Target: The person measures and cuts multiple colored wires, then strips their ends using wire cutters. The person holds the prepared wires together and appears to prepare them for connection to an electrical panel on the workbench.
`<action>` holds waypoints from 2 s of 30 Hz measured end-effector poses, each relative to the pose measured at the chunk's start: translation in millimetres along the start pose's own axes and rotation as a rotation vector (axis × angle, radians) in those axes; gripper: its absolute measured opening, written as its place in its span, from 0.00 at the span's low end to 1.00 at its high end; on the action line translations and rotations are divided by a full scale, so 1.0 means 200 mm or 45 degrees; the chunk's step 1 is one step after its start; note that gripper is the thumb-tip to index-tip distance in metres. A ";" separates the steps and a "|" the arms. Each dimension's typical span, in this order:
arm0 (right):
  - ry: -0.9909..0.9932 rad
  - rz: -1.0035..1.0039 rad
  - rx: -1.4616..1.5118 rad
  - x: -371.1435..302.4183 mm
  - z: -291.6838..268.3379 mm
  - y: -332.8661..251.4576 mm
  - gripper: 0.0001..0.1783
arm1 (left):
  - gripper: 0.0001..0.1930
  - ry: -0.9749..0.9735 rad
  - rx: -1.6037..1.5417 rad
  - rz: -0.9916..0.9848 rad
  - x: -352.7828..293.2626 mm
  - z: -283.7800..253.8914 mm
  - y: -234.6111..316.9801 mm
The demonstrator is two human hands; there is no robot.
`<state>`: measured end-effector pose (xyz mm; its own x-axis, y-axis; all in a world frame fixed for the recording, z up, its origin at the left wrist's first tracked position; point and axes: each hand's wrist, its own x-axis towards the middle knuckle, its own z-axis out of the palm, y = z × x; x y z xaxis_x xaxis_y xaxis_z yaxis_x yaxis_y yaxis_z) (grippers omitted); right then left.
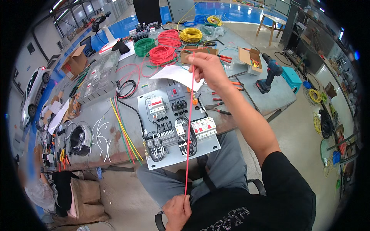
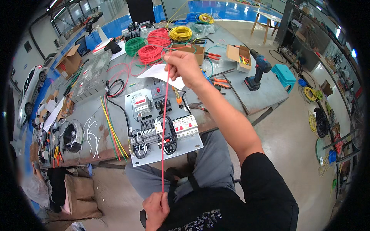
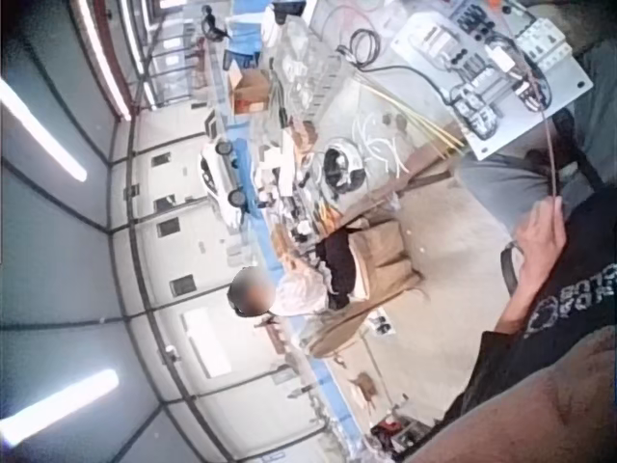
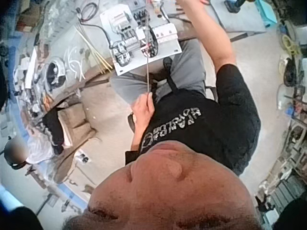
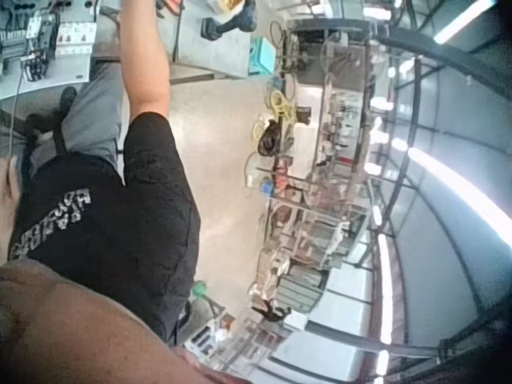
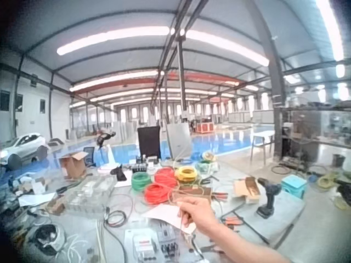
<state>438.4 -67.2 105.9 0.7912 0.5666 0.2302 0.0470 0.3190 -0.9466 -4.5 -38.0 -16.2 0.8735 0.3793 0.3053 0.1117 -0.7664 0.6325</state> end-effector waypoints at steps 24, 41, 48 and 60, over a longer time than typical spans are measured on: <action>-0.328 0.174 0.059 -0.14 0.04 0.07 0.17 | 0.08 -0.074 -0.496 -0.350 0.00 0.01 0.00; -0.362 0.343 0.252 -0.45 0.35 0.21 0.17 | 0.07 0.151 -0.173 -0.152 0.21 -0.01 0.02; -0.281 0.264 0.259 -0.20 0.23 0.20 0.15 | 0.07 0.158 -0.085 -0.135 0.12 0.00 -0.02; -0.284 0.134 0.388 0.06 0.06 0.17 0.15 | 0.10 -0.046 -0.584 -0.357 0.04 0.00 -0.07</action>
<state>442.4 -40.4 80.0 0.6281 0.7491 0.2106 -0.2375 0.4423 -0.8648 0.0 -24.0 -23.4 0.8567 0.5123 0.0605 0.1314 -0.3301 0.9347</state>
